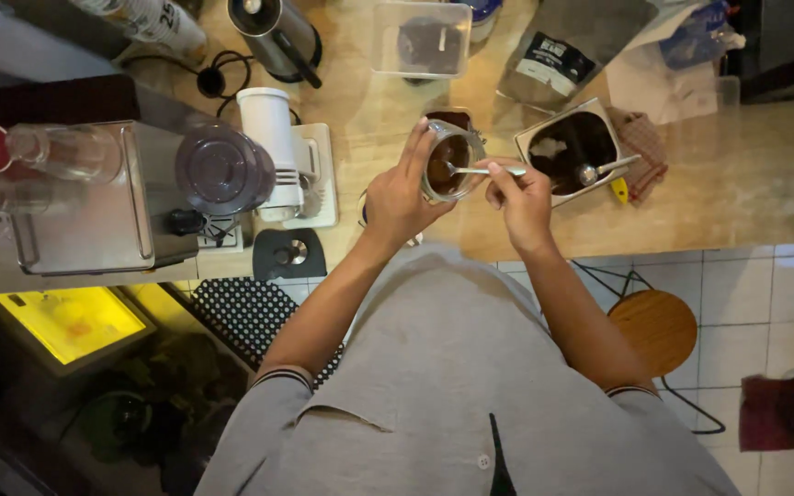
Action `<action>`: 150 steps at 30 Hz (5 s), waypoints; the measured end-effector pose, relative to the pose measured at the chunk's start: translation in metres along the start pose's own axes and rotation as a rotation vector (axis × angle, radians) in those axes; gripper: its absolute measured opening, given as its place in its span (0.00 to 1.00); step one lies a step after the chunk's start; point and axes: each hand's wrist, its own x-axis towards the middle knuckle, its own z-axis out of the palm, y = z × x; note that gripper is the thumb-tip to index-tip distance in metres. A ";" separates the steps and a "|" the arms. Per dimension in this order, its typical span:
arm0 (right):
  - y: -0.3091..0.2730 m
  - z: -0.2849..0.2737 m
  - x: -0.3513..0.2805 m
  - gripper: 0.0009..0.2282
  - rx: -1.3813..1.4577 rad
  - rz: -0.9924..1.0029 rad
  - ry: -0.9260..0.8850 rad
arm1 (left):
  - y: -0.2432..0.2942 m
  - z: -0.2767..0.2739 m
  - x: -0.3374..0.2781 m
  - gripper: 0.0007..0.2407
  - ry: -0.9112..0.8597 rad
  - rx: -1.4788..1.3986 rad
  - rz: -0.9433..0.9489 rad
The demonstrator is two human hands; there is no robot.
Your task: Scooping coffee grounds into a glass jar using a small spoon.
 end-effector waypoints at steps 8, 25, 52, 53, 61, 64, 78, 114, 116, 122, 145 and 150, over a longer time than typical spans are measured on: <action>0.030 -0.015 0.041 0.07 0.086 0.098 0.071 | -0.039 0.018 0.006 0.47 -0.071 -0.058 -0.072; 0.148 -0.028 0.064 0.06 -0.390 0.052 0.094 | -0.117 0.067 -0.019 0.43 -0.110 -0.115 -0.458; 0.044 -0.040 0.038 0.12 -0.113 -0.465 0.248 | -0.006 -0.041 0.020 0.45 -0.194 -0.264 -0.575; 0.041 -0.040 0.033 0.12 -0.105 -0.495 0.260 | -0.001 -0.045 0.017 0.46 -0.174 -0.283 -0.549; 0.012 -0.032 -0.007 0.01 -0.282 -0.792 0.058 | 0.020 -0.055 -0.008 0.44 -0.040 -0.260 -0.311; -0.019 -0.021 -0.017 0.06 -0.786 -1.088 -0.085 | 0.023 -0.049 -0.019 0.42 -0.025 -0.263 -0.183; -0.044 -0.025 -0.049 0.11 -0.714 -1.148 -0.136 | 0.047 -0.066 -0.019 0.45 -0.001 -0.245 0.098; -0.061 -0.027 -0.045 0.08 -0.783 -1.231 -0.201 | 0.044 -0.075 -0.022 0.44 -0.042 -0.236 0.185; -0.067 -0.026 -0.044 0.09 -0.820 -1.258 -0.195 | 0.043 -0.069 -0.024 0.45 -0.078 -0.200 0.171; -0.063 -0.022 -0.032 0.10 -0.968 -1.357 -0.106 | 0.048 -0.064 -0.019 0.46 -0.181 -0.186 0.168; -0.032 -0.027 -0.066 0.06 -0.825 -0.753 -0.128 | 0.053 -0.046 -0.010 0.44 -0.016 -0.033 0.093; -0.025 -0.004 -0.074 0.06 -0.448 -0.314 -0.028 | 0.053 -0.037 -0.014 0.44 0.090 -0.026 0.064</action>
